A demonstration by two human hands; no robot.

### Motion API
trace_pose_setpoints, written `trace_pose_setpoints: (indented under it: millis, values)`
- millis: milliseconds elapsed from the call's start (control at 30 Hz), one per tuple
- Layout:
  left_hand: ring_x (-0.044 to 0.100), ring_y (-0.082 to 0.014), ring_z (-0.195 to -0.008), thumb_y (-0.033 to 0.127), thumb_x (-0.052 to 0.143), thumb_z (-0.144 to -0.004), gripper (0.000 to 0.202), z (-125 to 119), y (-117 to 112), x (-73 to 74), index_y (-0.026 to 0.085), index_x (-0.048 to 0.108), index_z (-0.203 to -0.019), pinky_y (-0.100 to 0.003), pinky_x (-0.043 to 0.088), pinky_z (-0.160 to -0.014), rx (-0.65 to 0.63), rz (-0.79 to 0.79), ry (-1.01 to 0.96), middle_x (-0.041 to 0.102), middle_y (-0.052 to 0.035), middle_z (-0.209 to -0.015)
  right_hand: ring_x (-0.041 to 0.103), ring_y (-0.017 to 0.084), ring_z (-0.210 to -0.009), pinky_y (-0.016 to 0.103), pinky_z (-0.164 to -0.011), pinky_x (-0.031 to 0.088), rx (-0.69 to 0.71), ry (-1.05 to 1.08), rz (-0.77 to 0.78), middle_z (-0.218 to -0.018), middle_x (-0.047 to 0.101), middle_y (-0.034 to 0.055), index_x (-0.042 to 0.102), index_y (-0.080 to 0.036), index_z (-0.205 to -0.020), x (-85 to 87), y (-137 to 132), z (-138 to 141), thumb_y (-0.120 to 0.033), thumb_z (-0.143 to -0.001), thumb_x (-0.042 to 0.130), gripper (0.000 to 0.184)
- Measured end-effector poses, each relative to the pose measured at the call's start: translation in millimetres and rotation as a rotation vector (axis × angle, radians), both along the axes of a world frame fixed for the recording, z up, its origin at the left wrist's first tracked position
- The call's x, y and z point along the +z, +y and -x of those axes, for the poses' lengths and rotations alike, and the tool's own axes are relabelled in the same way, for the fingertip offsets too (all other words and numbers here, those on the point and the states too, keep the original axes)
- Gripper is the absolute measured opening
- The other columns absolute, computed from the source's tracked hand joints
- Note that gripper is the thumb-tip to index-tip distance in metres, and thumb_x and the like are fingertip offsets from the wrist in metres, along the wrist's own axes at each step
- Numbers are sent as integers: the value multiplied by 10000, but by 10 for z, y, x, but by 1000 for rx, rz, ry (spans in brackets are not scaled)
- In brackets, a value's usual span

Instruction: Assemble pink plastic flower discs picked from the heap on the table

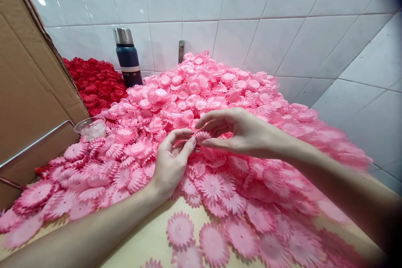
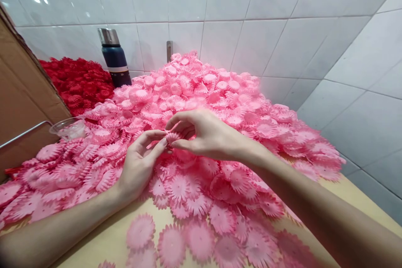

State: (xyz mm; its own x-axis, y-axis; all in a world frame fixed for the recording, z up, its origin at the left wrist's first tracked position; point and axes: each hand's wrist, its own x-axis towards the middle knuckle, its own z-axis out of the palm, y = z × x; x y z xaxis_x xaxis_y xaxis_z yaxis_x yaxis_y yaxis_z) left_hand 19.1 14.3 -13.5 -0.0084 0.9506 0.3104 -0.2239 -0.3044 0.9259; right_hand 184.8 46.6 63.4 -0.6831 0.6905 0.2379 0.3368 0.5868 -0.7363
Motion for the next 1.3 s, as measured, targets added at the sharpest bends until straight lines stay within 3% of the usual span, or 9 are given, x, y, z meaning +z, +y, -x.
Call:
trace_pose_setpoints:
  millis: [100,267,467,600,733,967,1300]
  values:
    - [645,-126,-839,220,669,-807,151,-4,-9,11,155,605,-927,-243,555,-752,35,-3,-10,647,-30,-964,689,182,-872,299,-747,584,-12,28,49,-953,707,78,597,-142,-1018,-1,14,-29,-268,-805,656,255]
    - [656,-163,-933,222,675,-802,222,5,-21,7,170,655,-1017,-286,543,-843,-8,-29,26,688,-62,-1027,680,164,-684,262,-569,548,-131,8,-47,-767,704,62,611,-145,-894,-6,-8,-4,-302,-778,692,211]
    - [686,-159,-801,197,712,-766,263,12,-21,16,172,695,-1028,-278,574,-740,-67,57,-106,724,-69,-971,658,133,-737,244,-612,526,-4,-121,-136,-886,712,36,700,-185,-980,39,-33,16,-274,-865,585,185]
    - [693,-143,-802,163,738,-734,276,7,-34,27,208,724,-1006,-261,571,-781,-79,80,-125,727,-53,-997,650,130,-726,244,-600,515,5,-159,-158,-873,710,29,704,-186,-993,51,-50,30,-211,-874,557,191]
    - [689,-161,-894,158,761,-706,282,8,-40,23,225,734,-979,-268,559,-844,-85,107,-106,719,-46,-1027,665,141,-757,248,-637,542,-21,-33,-22,-889,707,46,656,-164,-1074,55,-70,30,-251,-870,575,236]
    - [692,-158,-803,232,777,-695,184,14,-36,11,204,762,-876,-265,562,-801,-65,173,-61,742,-54,-906,682,204,-867,330,-743,563,38,-7,260,-928,711,79,561,-160,-1171,26,44,-70,-315,-828,630,384]
    - [682,-131,-709,213,825,-614,200,15,-17,-19,203,767,-805,-247,568,-748,-42,203,-132,746,-44,-810,687,199,-833,329,-717,556,40,-24,318,-892,715,68,578,-167,-1119,24,66,-78,-336,-774,687,399]
